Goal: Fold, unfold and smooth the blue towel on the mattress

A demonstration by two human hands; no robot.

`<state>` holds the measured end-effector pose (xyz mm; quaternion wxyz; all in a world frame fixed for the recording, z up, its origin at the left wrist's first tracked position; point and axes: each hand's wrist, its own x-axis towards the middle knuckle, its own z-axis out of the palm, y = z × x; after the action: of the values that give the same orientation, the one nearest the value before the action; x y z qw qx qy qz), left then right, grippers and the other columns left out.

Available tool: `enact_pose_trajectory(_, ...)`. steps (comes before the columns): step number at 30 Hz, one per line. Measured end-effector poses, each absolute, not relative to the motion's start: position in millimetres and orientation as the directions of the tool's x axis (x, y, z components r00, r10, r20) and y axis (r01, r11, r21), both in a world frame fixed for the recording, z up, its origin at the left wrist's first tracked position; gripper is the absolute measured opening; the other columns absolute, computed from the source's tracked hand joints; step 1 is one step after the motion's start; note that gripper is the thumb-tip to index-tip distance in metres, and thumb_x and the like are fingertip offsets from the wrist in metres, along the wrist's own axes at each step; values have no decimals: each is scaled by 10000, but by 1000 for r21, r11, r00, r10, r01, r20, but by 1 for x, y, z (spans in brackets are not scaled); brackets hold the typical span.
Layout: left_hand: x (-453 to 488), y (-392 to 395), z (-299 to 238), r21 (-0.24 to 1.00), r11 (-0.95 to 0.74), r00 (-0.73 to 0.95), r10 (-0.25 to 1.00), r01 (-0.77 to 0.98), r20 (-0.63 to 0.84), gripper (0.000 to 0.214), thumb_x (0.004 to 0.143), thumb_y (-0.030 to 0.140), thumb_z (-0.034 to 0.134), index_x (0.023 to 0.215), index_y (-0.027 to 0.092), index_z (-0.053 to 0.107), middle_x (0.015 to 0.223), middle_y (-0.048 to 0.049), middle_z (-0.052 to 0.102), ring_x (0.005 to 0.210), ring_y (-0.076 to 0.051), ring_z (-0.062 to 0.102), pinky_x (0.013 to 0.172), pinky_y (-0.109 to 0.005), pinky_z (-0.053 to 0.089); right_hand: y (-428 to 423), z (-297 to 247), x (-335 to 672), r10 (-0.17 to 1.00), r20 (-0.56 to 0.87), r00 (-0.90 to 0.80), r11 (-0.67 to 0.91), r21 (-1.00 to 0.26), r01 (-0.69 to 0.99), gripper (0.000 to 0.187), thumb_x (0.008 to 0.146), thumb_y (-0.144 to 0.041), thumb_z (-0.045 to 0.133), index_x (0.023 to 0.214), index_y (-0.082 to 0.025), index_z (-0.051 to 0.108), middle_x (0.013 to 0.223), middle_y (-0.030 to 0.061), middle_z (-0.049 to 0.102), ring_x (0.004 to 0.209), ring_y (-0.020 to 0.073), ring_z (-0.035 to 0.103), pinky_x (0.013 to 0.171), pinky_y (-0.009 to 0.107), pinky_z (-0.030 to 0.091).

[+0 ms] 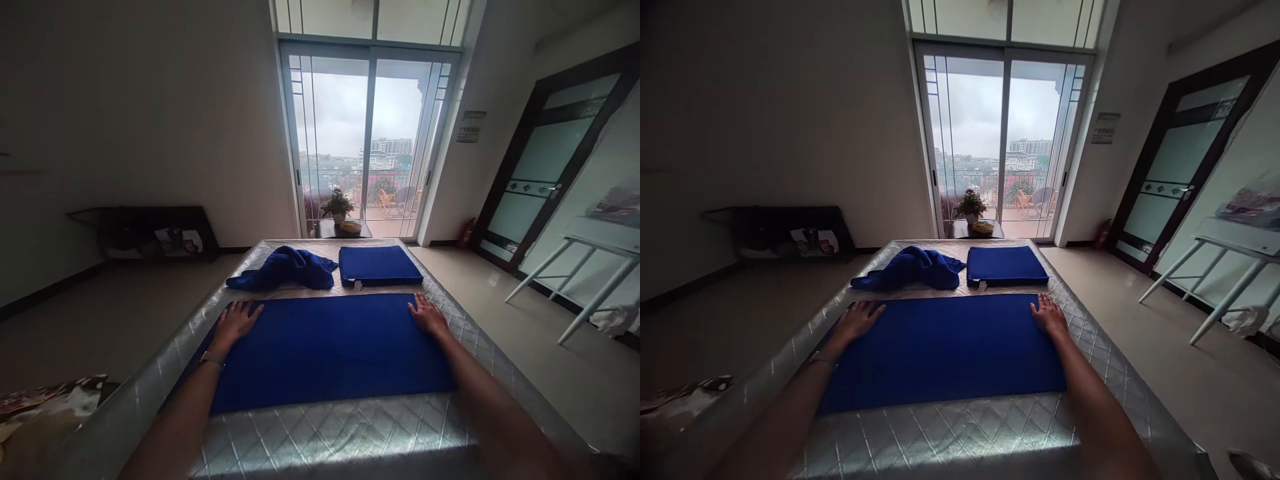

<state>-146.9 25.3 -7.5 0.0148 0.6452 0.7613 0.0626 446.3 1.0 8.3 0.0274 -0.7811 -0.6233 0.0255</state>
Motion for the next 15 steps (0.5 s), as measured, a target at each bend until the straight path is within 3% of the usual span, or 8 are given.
enact_pose_trajectory(4,-140,22,-8,120,183,-194,978,976,82,823,962,706,214,1595,188,305,1666,-171,269,1547,-337,206,1237,-531,161,-2,21,440,971,-24,237,-238,-24,971,682,1026,-429,220,1608,-74,232,1678,106,217,1544,236,205,1249,408,150)
enact_pose_trajectory(7,-137,20,-8,119,178,-192,974,977,120,806,963,694,219,1589,198,324,1664,-155,286,1541,-332,224,1235,-526,168,-3,40,420,967,20,254,-254,29,967,626,998,-314,288,1544,-20,378,1620,198,329,1528,310,247,1241,519,117)
enact_pose_trajectory(9,-137,19,-9,126,173,-190,973,977,130,804,962,692,219,1584,195,338,1658,-157,301,1539,-332,228,1232,-532,174,-2,51,394,975,68,211,-214,38,976,596,963,-216,321,1497,18,442,1585,247,369,1526,323,249,1240,526,76)
enact_pose_trajectory(12,-138,20,-11,137,165,-185,973,977,140,812,960,700,212,1578,192,352,1650,-166,315,1536,-336,237,1227,-539,180,0,56,333,994,95,54,-56,15,998,587,946,-175,337,1501,-25,459,1589,201,387,1524,270,269,1245,442,92)
enact_pose_trajectory(15,-139,20,-12,139,155,-177,972,978,158,813,960,705,212,1573,194,364,1645,-167,326,1528,-343,258,1220,-548,194,-1,46,262,989,86,-122,125,-29,992,566,991,-281,326,1520,-133,464,1588,92,427,1494,181,332,1226,329,175)
